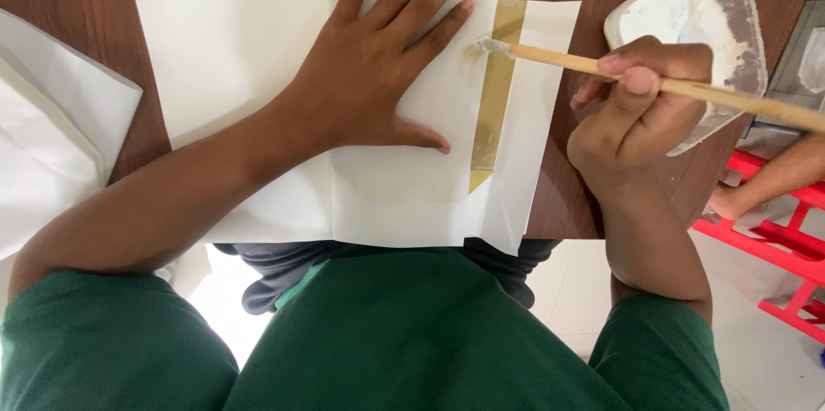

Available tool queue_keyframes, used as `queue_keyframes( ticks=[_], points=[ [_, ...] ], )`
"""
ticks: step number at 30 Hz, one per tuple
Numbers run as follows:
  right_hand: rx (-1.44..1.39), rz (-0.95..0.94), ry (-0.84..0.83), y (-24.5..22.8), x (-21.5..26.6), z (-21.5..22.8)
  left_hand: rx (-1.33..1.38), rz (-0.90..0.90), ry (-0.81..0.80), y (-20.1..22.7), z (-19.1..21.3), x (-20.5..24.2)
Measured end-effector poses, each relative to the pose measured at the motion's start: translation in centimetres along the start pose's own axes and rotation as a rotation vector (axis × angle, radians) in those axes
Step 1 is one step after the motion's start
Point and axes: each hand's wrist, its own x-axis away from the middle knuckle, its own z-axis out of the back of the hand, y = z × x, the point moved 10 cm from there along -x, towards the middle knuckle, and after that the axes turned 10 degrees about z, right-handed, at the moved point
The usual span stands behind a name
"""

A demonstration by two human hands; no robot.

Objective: Folding paper sheets and applying glue with a brush to assemble paper bags

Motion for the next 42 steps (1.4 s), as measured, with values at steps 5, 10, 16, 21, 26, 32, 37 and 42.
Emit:
queue_keyframes(
  ticks=[5,10,16,21,26,32,37,42],
  points=[
    [-0.069,0.094,-0.081,0.5,1.0,-0.5,-0.032,0.001,0.015,0.0,0.0,-0.1],
    [-0.02,0.114,-0.144,0.8,1.2,-0.8,-0.036,-0.001,0.012,0.1,0.0,-0.1],
    [0.016,0.281,-0.186,0.5,1.6,-0.7,-0.035,-0.01,0.03,0.1,0.2,0.0],
    [-0.302,0.616,-0.15,0.2,2.7,1.3,-0.031,-0.004,0.042,0.1,0.4,0.0],
    [-0.017,0.729,-0.331,-2.8,2.6,-0.7,-0.033,-0.001,0.021,0.1,0.1,0.0],
    [-0.192,0.539,-0.093,-3.2,1.5,-0.6,-0.057,-0.008,0.03,0.0,0.0,0.1],
    [-0.223,0.589,-0.25,0.9,3.5,2.0,-0.055,0.0,0.042,0.0,0.0,0.1],
    [0.039,0.494,-0.327,-2.9,1.6,-1.4,-0.027,0.015,0.018,-0.1,-0.1,0.0]
  ],
)
